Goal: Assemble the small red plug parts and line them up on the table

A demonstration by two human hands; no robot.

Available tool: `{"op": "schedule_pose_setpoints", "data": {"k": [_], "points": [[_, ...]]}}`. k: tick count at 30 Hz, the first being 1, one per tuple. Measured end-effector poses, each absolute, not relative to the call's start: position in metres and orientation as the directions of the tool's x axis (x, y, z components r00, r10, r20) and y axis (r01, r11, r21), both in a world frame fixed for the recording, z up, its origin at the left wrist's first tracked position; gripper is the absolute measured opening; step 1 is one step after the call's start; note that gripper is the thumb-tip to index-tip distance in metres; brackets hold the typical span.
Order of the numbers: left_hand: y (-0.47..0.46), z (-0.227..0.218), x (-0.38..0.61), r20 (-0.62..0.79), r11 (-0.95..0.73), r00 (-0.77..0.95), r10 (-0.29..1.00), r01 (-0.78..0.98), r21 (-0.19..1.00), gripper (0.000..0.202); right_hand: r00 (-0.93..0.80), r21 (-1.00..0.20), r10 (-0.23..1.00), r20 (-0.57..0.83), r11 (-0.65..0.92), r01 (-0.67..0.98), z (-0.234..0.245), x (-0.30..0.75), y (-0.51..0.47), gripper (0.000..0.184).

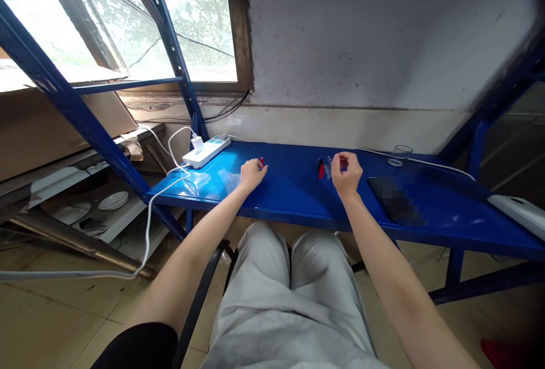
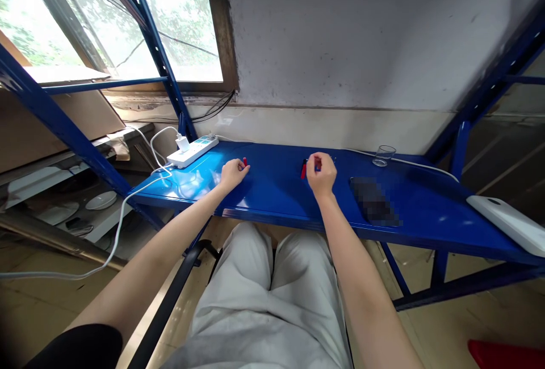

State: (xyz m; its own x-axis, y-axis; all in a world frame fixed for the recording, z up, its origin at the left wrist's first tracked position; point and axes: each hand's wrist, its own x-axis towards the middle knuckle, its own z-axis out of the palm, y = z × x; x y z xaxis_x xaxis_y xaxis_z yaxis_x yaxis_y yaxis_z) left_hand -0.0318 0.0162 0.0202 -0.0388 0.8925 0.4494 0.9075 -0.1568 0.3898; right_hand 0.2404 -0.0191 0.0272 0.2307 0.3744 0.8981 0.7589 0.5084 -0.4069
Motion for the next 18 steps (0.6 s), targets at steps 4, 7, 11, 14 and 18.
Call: {"op": "schedule_pose_setpoints", "data": {"k": [4, 7, 11, 14, 18], "points": [[-0.003, 0.026, 0.006, 0.579, -0.496, 0.29, 0.762, 0.836, 0.233, 0.033, 0.387, -0.626, 0.578, 0.719, 0.296, 0.722, 0.012, 0.261, -0.02, 0.021], [-0.015, 0.027, 0.046, 0.582, -0.65, 0.469, 0.664, 0.747, 0.141, 0.033, 0.427, -0.667, 0.707, 0.564, 0.085, 0.741, 0.005, 0.264, -0.019, 0.018], [-0.025, 0.022, 0.089, 0.532, -0.675, 0.535, 0.657, 0.731, 0.099, 0.041, 0.4, -0.566, 0.809, 0.431, -0.104, 0.818, 0.002, 0.264, -0.02, 0.018], [-0.026, 0.016, 0.108, 0.462, -0.627, 0.526, 0.714, 0.774, 0.089, 0.049, 0.371, -0.494, 0.852, 0.369, -0.159, 0.855, 0.001, 0.264, -0.021, 0.022], [-0.022, 0.01, 0.116, 0.394, -0.593, 0.523, 0.756, 0.802, 0.073, 0.05, 0.306, -0.413, 0.901, 0.307, -0.163, 0.896, 0.0, 0.263, -0.021, 0.027]]}}
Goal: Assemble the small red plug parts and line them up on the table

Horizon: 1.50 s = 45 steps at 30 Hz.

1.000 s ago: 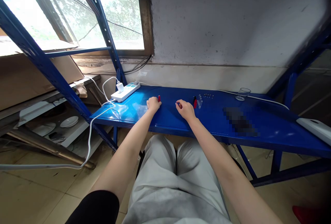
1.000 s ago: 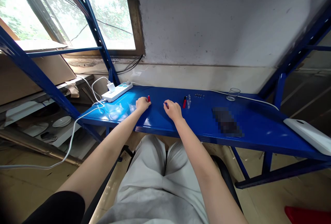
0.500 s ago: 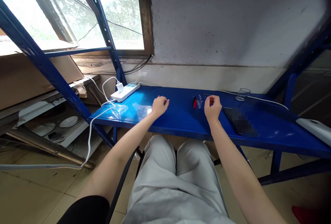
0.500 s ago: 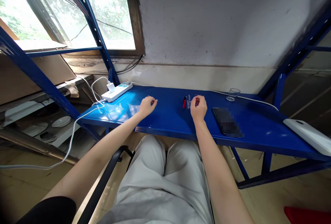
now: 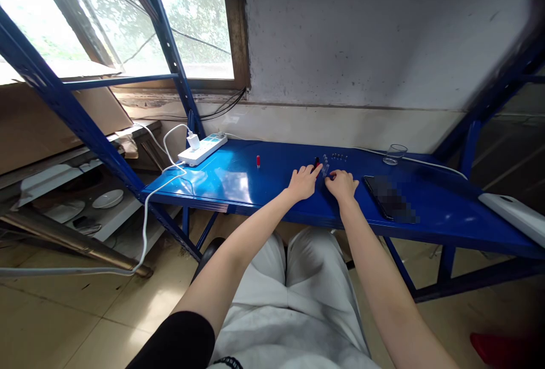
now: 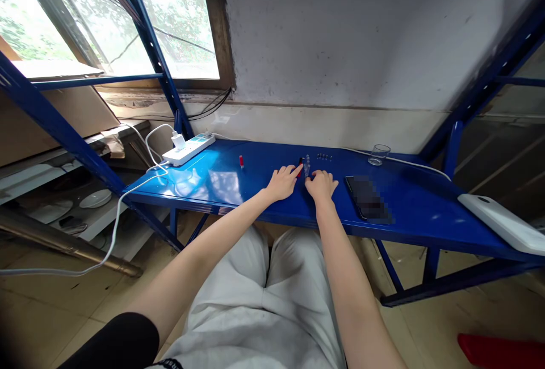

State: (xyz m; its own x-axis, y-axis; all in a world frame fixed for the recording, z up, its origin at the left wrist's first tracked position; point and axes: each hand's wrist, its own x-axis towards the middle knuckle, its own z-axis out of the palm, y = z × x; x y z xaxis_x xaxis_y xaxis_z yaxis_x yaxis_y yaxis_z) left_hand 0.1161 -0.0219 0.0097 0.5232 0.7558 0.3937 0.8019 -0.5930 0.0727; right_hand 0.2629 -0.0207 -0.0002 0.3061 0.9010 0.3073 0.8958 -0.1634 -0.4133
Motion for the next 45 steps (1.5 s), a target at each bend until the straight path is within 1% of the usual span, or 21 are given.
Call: {"op": "schedule_pose_setpoints", "data": {"k": [3, 5, 7, 10, 12, 15, 18, 23, 26, 28, 33, 35, 40, 45], "points": [[-0.019, 0.008, 0.116, 0.389, -0.6, 0.529, 0.754, 0.796, 0.08, 0.047, 0.282, -0.378, 0.916, 0.286, -0.163, 0.911, 0.0, 0.262, -0.02, 0.028], [-0.016, 0.007, 0.116, 0.416, -0.605, 0.513, 0.751, 0.786, 0.124, 0.044, 0.274, -0.361, 0.921, 0.275, -0.166, 0.918, 0.0, 0.262, -0.019, 0.03], [-0.012, 0.007, 0.115, 0.441, -0.602, 0.473, 0.763, 0.769, 0.215, 0.04, 0.269, -0.345, 0.926, 0.266, -0.169, 0.923, 0.0, 0.262, -0.018, 0.032], [-0.003, 0.005, 0.114, 0.451, -0.581, 0.4, 0.797, 0.711, 0.395, 0.033, 0.251, -0.32, 0.931, 0.266, -0.16, 0.934, -0.001, 0.262, -0.015, 0.033], [0.002, 0.003, 0.114, 0.453, -0.56, 0.353, 0.818, 0.669, 0.489, 0.03, 0.243, -0.309, 0.932, 0.268, -0.155, 0.938, -0.002, 0.263, -0.013, 0.034], [0.006, 0.002, 0.114, 0.451, -0.522, 0.289, 0.845, 0.632, 0.573, 0.024, 0.247, -0.311, 0.932, 0.264, -0.16, 0.937, -0.002, 0.263, -0.011, 0.033], [0.008, 0.002, 0.114, 0.443, -0.491, 0.246, 0.862, 0.619, 0.613, 0.021, 0.249, -0.313, 0.932, 0.262, -0.162, 0.936, -0.001, 0.262, -0.01, 0.032], [0.011, 0.004, 0.114, 0.414, -0.447, 0.212, 0.885, 0.635, 0.63, 0.013, 0.246, -0.32, 0.931, 0.269, -0.154, 0.935, -0.001, 0.262, -0.008, 0.03], [0.012, 0.003, 0.111, 0.392, -0.44, 0.229, 0.891, 0.644, 0.626, 0.014, 0.249, -0.329, 0.93, 0.269, -0.154, 0.931, -0.001, 0.262, -0.008, 0.03], [0.013, 0.002, 0.108, 0.392, -0.46, 0.263, 0.881, 0.667, 0.586, 0.016, 0.252, -0.334, 0.93, 0.268, -0.156, 0.929, 0.0, 0.261, -0.008, 0.029], [0.016, 0.002, 0.1, 0.383, -0.535, 0.392, 0.836, 0.737, 0.413, 0.019, 0.248, -0.342, 0.929, 0.274, -0.147, 0.928, 0.0, 0.261, -0.008, 0.028], [0.017, 0.003, 0.097, 0.375, -0.553, 0.422, 0.825, 0.741, 0.382, 0.019, 0.249, -0.341, 0.928, 0.277, -0.147, 0.928, -0.001, 0.261, -0.008, 0.028], [0.015, 0.006, 0.093, 0.347, -0.546, 0.433, 0.832, 0.748, 0.376, 0.016, 0.252, -0.346, 0.922, 0.293, -0.144, 0.927, -0.002, 0.26, -0.007, 0.028], [0.013, 0.006, 0.089, 0.383, -0.554, 0.416, 0.825, 0.732, 0.397, 0.013, 0.246, -0.354, 0.925, 0.291, -0.135, 0.926, -0.004, 0.262, -0.006, 0.026]]}}
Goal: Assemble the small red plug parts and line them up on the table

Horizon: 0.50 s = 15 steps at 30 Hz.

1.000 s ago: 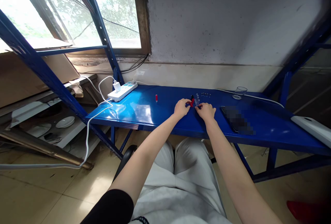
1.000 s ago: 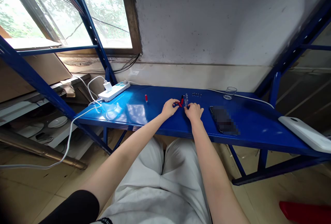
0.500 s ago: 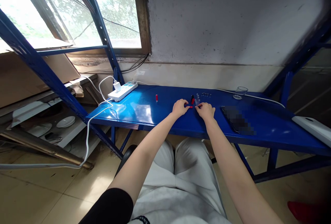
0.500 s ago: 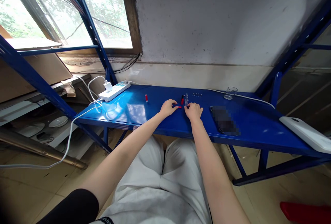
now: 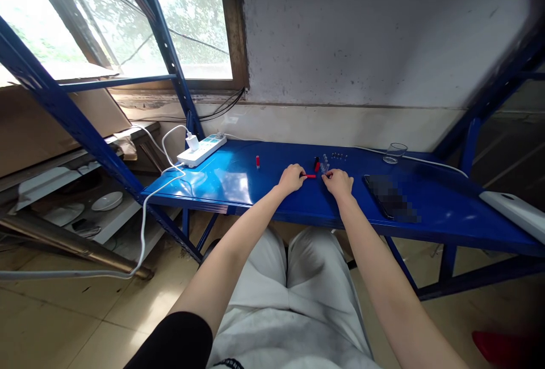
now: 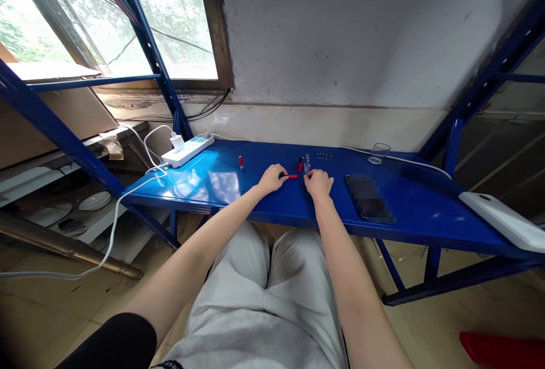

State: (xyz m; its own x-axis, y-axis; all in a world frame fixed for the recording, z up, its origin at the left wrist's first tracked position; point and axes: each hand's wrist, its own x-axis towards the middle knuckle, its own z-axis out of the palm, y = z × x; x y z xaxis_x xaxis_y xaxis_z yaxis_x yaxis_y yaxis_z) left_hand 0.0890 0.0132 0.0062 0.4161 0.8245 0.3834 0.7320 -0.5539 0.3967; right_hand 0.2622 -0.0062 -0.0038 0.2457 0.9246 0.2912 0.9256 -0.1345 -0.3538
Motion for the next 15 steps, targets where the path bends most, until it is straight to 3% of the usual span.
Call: {"op": "schedule_pose_setpoints", "data": {"k": [4, 7, 11, 15], "points": [[0.015, 0.008, 0.069, 0.469, -0.554, 0.337, 0.817, 0.685, 0.473, 0.012, 0.228, -0.371, 0.924, 0.306, -0.105, 0.923, -0.001, 0.261, -0.011, 0.021], [0.014, 0.009, 0.049, 0.512, -0.513, 0.204, 0.834, 0.631, 0.582, 0.011, 0.17, -0.384, 0.899, 0.404, -0.001, 0.923, 0.007, 0.253, -0.017, 0.021], [0.007, 0.005, 0.029, 0.482, -0.418, 0.023, 0.876, 0.535, 0.734, 0.011, 0.031, -0.338, 0.834, 0.551, 0.189, 0.922, 0.021, 0.23, -0.017, 0.019], [0.004, 0.001, 0.021, 0.475, -0.396, -0.085, 0.876, 0.435, 0.809, 0.012, -0.065, -0.29, 0.842, 0.536, 0.256, 0.922, 0.027, 0.202, -0.007, 0.016]]}}
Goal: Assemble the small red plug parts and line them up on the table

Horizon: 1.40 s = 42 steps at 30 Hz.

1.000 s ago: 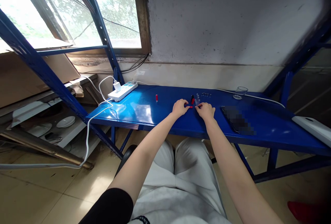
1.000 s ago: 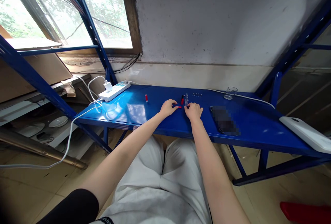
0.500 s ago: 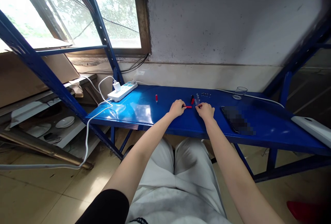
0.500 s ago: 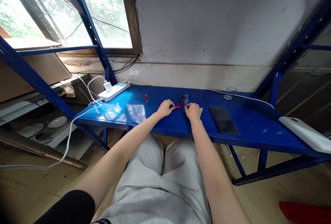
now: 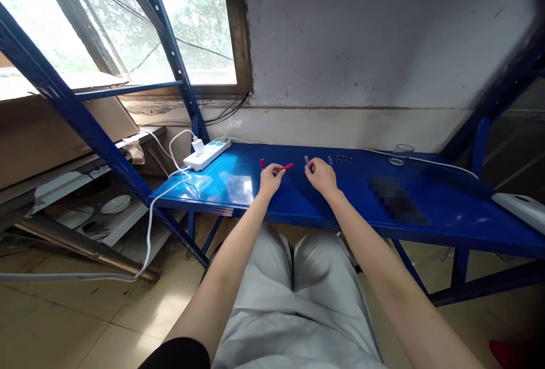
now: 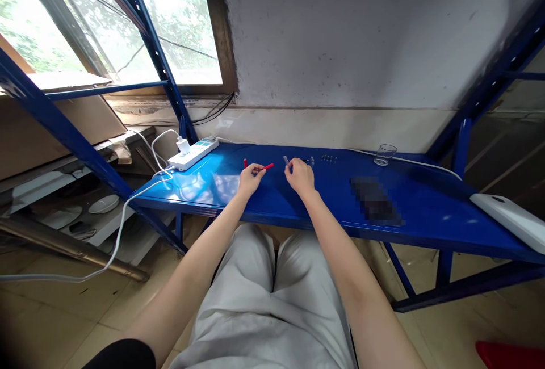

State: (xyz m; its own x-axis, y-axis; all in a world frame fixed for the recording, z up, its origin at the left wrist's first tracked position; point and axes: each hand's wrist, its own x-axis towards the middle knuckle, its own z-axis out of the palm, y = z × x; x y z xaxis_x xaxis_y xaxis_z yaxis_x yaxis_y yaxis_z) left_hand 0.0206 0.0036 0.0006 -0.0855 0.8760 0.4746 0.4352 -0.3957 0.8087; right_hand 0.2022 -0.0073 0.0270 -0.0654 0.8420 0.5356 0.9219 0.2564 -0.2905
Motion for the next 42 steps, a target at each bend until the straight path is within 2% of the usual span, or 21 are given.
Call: {"op": "schedule_pose_setpoints", "data": {"k": [6, 16, 27, 35, 42], "points": [[0.001, 0.0, 0.019, 0.491, -0.417, -0.074, 0.868, 0.426, 0.803, 0.01, -0.186, -0.186, 0.891, 0.414, 0.283, 0.941, 0.017, 0.186, -0.006, 0.012], [-0.001, 0.0, 0.02, 0.463, -0.391, -0.051, 0.885, 0.46, 0.797, 0.008, -0.216, -0.138, 0.892, 0.397, 0.291, 0.947, 0.012, 0.188, -0.014, 0.01], [-0.002, -0.001, 0.021, 0.53, -0.442, -0.034, 0.847, 0.509, 0.739, 0.015, -0.252, -0.085, 0.902, 0.35, 0.298, 0.951, 0.013, 0.186, -0.017, 0.01], [-0.01, 0.001, 0.023, 0.654, -0.617, 0.118, 0.747, 0.489, 0.616, 0.032, -0.241, -0.072, 0.896, 0.373, 0.287, 0.955, 0.012, 0.187, -0.017, 0.009], [-0.015, 0.0, 0.027, 0.61, -0.685, 0.374, 0.698, 0.596, 0.419, 0.041, -0.185, -0.14, 0.899, 0.398, 0.258, 0.956, 0.008, 0.189, -0.014, 0.009]]}}
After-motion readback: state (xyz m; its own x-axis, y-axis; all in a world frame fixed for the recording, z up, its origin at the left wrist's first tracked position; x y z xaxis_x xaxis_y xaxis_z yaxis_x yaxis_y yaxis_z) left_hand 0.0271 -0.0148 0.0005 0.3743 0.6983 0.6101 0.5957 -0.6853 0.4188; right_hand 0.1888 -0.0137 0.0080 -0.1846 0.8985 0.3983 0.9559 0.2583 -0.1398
